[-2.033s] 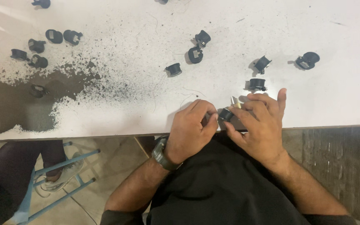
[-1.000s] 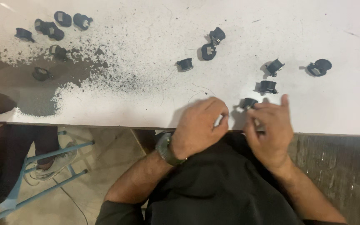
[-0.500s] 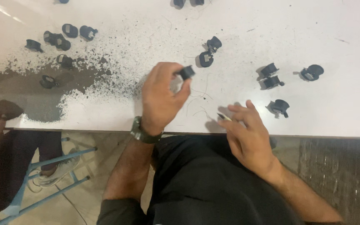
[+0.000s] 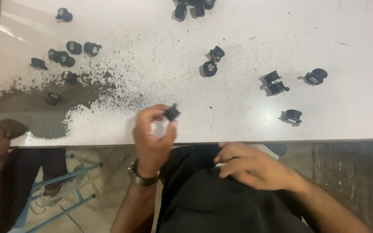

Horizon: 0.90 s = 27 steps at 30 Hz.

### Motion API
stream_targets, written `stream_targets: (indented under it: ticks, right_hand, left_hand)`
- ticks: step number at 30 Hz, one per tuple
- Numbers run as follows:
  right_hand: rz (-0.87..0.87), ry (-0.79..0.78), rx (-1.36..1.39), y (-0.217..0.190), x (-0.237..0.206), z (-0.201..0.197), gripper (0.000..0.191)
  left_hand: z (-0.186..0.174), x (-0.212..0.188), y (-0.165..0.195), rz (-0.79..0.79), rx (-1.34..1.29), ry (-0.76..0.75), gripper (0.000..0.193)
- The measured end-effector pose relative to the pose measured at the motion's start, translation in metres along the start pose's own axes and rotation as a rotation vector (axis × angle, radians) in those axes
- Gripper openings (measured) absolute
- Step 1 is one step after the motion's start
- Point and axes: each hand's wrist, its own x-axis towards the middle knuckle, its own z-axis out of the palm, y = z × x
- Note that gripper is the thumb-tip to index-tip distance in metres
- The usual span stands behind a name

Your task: The person sits at a white table assembling omni wheels, pressing black roller pieces into the hubs of wheel bodies one at a time using a small handheld tool, then setting each finished wheel aside and picking up the next hub.

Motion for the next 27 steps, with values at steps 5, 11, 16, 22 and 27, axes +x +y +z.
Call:
stream_targets:
  ticks: [5,11,16,22,27]
  right_hand:
    - [0.311,0.395,-0.848,-0.008,-0.032,-0.039,0.026]
    - [0.220,0.584,-0.809,-0.009,-0.013,-0.021,0.033]
    - [0.281,0.627,-0.799,0.010,0.002,-0.011,0.038]
    - [0.329,0.633,-0.890,0.014,0.007,-0.011,0.036]
    - [0.320,0.621,-0.965,0.015,0.012,-0.012,0.036]
  left_hand:
    - [0.067,-0.011,0.037,0.063,-0.089,-0.173,0.037]
    - [0.099,0.002,0.059,0.227,0.113,-0.108,0.034]
    - [0.100,-0.007,0.063,0.263,0.294,-0.181,0.026]
    - [0.085,-0.015,0.063,0.233,0.273,-0.290,0.022]
    - [0.076,-0.005,0.061,0.179,0.272,-0.325,0.026]
